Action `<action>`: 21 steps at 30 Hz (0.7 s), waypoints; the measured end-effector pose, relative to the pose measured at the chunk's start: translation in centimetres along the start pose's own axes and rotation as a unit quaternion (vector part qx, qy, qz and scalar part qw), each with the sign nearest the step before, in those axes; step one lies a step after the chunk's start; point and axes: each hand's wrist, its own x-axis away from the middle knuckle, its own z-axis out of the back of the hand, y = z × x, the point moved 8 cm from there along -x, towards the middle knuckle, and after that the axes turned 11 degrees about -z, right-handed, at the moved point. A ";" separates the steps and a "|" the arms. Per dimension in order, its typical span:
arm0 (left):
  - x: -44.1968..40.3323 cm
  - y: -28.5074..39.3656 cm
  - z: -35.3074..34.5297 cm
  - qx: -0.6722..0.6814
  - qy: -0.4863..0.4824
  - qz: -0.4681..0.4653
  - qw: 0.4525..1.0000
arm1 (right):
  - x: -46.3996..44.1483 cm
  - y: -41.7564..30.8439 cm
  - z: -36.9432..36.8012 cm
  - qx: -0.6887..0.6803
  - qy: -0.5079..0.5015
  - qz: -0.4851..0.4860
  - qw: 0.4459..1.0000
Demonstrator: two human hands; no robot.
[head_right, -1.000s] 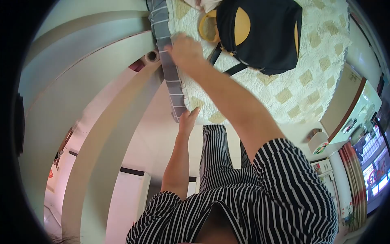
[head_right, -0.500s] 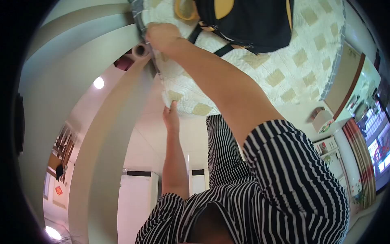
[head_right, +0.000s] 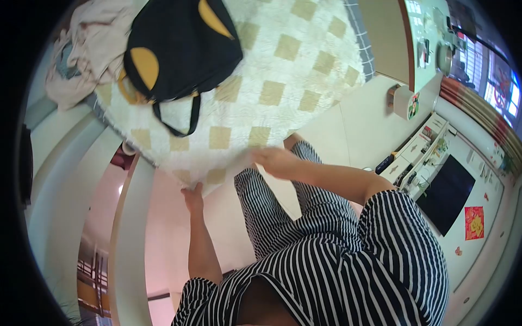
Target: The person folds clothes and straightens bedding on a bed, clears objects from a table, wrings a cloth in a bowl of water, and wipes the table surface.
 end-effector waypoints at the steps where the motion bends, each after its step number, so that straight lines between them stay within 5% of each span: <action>1: -0.2 -0.9 -0.2 -0.021 0.007 0.016 1.000 | 0.2 -1.0 4.7 0.106 0.160 0.124 0.973; 3: -0.3 -1.1 -0.7 -0.049 0.007 0.019 0.999 | 0.0 -0.3 12.6 0.262 0.275 0.128 0.916; 4: -0.2 -0.9 -0.4 -0.076 0.005 0.027 0.997 | -1.9 5.7 13.9 0.398 0.276 0.050 0.874; 6: -0.1 -0.9 0.1 -0.111 0.004 0.024 0.994 | 1.5 14.8 21.9 0.287 0.362 -0.179 0.869; 7: -0.4 -1.2 0.1 -0.102 0.017 0.017 0.995 | 4.1 22.3 23.7 0.223 0.532 -0.233 0.783; 9: -0.4 -1.8 -0.1 -0.093 0.004 0.026 0.995 | 8.7 34.9 25.7 -0.062 0.468 -0.524 0.709; 10: -0.5 -3.1 -0.2 -0.107 0.002 0.019 0.994 | 10.3 36.9 25.9 -0.075 0.465 -0.531 0.705; 13: -0.6 -1.1 -0.8 -0.020 0.044 -0.067 0.997 | 11.3 39.4 28.7 -0.150 0.466 -0.340 0.803; 14: 0.8 1.2 -0.2 -0.100 0.083 -0.023 0.991 | 10.9 40.1 28.6 -0.156 0.470 -0.304 0.814; 15: 2.6 4.1 -0.5 -0.179 0.127 0.020 0.975 | 10.6 40.1 28.3 -0.173 0.372 -0.295 0.863; 16: 2.6 6.4 -2.0 -0.192 0.133 0.007 0.972 | 9.8 39.3 28.3 -0.048 0.364 -0.306 0.878; 18: 2.9 12.6 -4.8 -0.307 0.187 -0.093 0.929 | 10.8 38.3 29.3 0.035 0.453 -0.241 0.857; 21: 3.6 23.8 -11.9 -0.222 0.093 -0.289 0.927 | 11.0 41.6 29.7 -0.137 0.507 -0.248 0.814</action>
